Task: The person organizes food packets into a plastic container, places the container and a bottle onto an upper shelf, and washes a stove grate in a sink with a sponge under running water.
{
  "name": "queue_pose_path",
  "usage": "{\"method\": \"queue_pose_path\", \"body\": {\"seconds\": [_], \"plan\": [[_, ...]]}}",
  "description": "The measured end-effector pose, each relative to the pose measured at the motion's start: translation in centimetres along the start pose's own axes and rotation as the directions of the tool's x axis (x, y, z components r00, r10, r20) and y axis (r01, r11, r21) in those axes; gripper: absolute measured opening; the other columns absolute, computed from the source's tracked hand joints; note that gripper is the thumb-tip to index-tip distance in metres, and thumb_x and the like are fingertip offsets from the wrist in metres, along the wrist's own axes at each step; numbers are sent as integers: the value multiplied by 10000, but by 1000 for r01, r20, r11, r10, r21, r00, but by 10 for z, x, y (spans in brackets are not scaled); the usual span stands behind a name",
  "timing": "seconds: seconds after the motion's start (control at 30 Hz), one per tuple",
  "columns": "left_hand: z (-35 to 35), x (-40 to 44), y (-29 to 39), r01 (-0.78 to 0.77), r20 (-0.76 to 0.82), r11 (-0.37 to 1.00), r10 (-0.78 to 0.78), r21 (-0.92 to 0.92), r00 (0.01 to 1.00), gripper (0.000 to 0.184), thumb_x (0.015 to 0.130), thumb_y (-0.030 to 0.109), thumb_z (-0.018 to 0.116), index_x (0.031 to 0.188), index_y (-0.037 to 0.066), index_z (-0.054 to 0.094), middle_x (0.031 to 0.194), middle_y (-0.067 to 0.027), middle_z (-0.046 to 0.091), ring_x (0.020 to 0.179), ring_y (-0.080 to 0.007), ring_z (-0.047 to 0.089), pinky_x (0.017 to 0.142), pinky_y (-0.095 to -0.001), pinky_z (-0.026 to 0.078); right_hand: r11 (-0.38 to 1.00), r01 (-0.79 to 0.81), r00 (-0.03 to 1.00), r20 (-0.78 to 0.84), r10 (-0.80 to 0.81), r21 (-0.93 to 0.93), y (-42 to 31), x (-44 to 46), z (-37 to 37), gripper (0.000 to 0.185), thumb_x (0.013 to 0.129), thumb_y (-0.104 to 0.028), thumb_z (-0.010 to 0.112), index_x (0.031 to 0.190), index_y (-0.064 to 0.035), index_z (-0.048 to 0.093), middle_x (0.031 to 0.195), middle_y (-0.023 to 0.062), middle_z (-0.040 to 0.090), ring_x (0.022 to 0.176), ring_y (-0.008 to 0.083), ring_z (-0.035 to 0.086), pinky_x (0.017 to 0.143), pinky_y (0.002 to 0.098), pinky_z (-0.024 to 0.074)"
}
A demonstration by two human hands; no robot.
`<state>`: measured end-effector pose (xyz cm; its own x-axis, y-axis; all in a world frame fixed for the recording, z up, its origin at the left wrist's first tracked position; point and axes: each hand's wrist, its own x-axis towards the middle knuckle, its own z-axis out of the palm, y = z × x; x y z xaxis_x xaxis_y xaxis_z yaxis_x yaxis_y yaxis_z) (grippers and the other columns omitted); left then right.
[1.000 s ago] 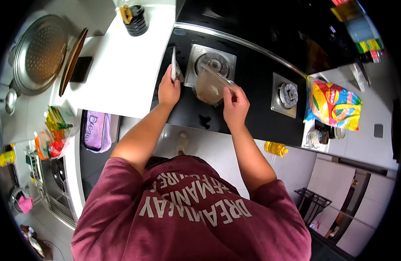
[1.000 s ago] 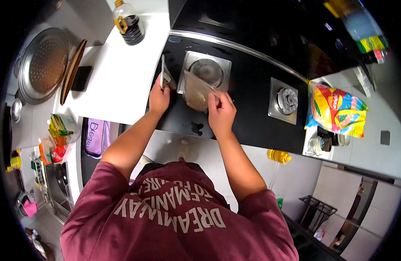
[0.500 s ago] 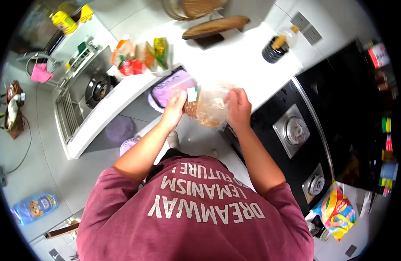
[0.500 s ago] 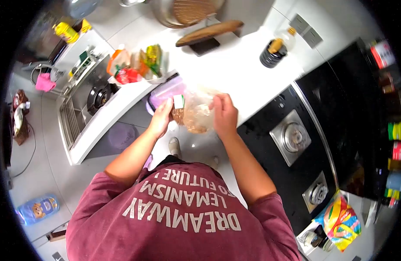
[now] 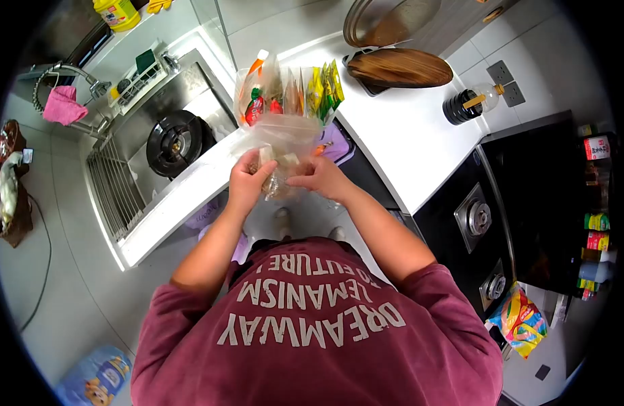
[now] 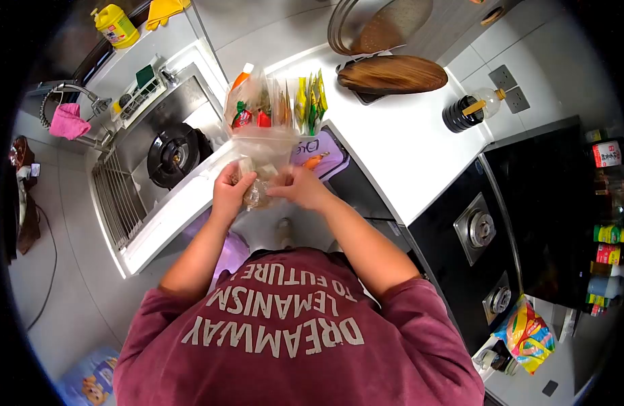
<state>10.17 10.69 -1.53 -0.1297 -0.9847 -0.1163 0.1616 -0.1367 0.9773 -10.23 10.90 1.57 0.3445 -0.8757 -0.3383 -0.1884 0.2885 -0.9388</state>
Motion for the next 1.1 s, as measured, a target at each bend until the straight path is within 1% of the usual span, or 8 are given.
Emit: {"method": "queue_pose_path", "body": {"seconds": [0.1, 0.23, 0.3, 0.33, 0.43, 0.6, 0.83, 1.1], "plan": [[-19, 13, -13, -23, -22, 1000, 23, 11, 999, 313, 911, 173, 649, 1142, -33, 599, 1033, -57, 654, 891, -105, 606, 788, -237, 477, 1000, -12, 1000, 4, 12, -17, 2, 8, -1, 167, 822, -163, 739, 916, -55, 653, 720, -31, 588, 585, 59, 512, 506, 235, 420], [-54, 36, -10, -103, -114, 995, 101, -13, 988, 343, 959, 255, 582, 1136, -37, 616, 1006, -55, 667, 890, -115, 605, 801, -245, 469, 990, 138, 865, -487, -125, -10, -12, 2, -38, 184, 859, -168, 697, 983, -44, 643, 737, 14, 644, 608, 77, 559, 546, 260, 465], [-72, 45, -6, -78, -76, 977, 94, 200, 993, 313, 959, 233, 580, 1090, -44, 638, 974, -71, 677, 892, -112, 606, 788, -256, 475, 931, -55, 755, -625, -198, -361, -16, -3, -52, 199, 866, -169, 675, 1007, -40, 621, 765, 111, 676, 642, 197, 640, 605, 320, 506], [-80, 49, -2, -71, -11, 942, 79, 327, 997, 258, 941, 216, 596, 1027, -16, 670, 1025, -90, 675, 876, -147, 626, 780, -275, 486, 869, -97, 714, -643, -278, -484, -22, -4, -48, 197, 853, -165, 662, 996, -41, 608, 801, 195, 665, 723, 345, 660, 667, 398, 523], [-80, 65, 6, -359, 292, 729, 225, 583, 930, 216, 909, 209, 622, 994, 23, 691, 1116, -104, 652, 907, -234, 641, 812, -309, 490, 725, -137, 650, -613, -448, -675, -14, 13, -30, 197, 833, -166, 655, 970, -35, 599, 803, 209, 657, 764, 415, 632, 693, 459, 518], [-68, 96, -5, -598, 535, 385, 269, 703, 801, 148, 875, 204, 616, 917, 102, 714, 1215, -133, 605, 1070, -318, 576, 940, -396, 446, 580, -209, 636, -560, -531, -787, 11, 54, -27, 151, 818, -135, 599, 905, -53, 506, 791, 184, 636, 724, 397, 633, 662, 490, 513], [-59, 127, -18, -567, 588, 319, 35, 760, 808, 244, 888, 244, 588, 907, 20, 685, 1110, -185, 631, 1014, -342, 592, 911, -399, 459, 417, -331, 733, -508, -451, -847, 28, 96, -32, 193, 818, -164, 600, 960, -72, 508, 865, 165, 652, 677, 368, 661, 593, 462, 540], [-59, 125, -22, -559, 572, 361, 82, 746, 816, 229, 889, 229, 579, 902, 35, 700, 1034, -154, 655, 1012, -329, 584, 917, -399, 453, 599, -392, 665, -665, -340, -699, 21, 113, -36, 294, 785, -178, 665, 1018, -66, 525, 892, 164, 650, 796, 348, 668, 689, 449, 540]]}}
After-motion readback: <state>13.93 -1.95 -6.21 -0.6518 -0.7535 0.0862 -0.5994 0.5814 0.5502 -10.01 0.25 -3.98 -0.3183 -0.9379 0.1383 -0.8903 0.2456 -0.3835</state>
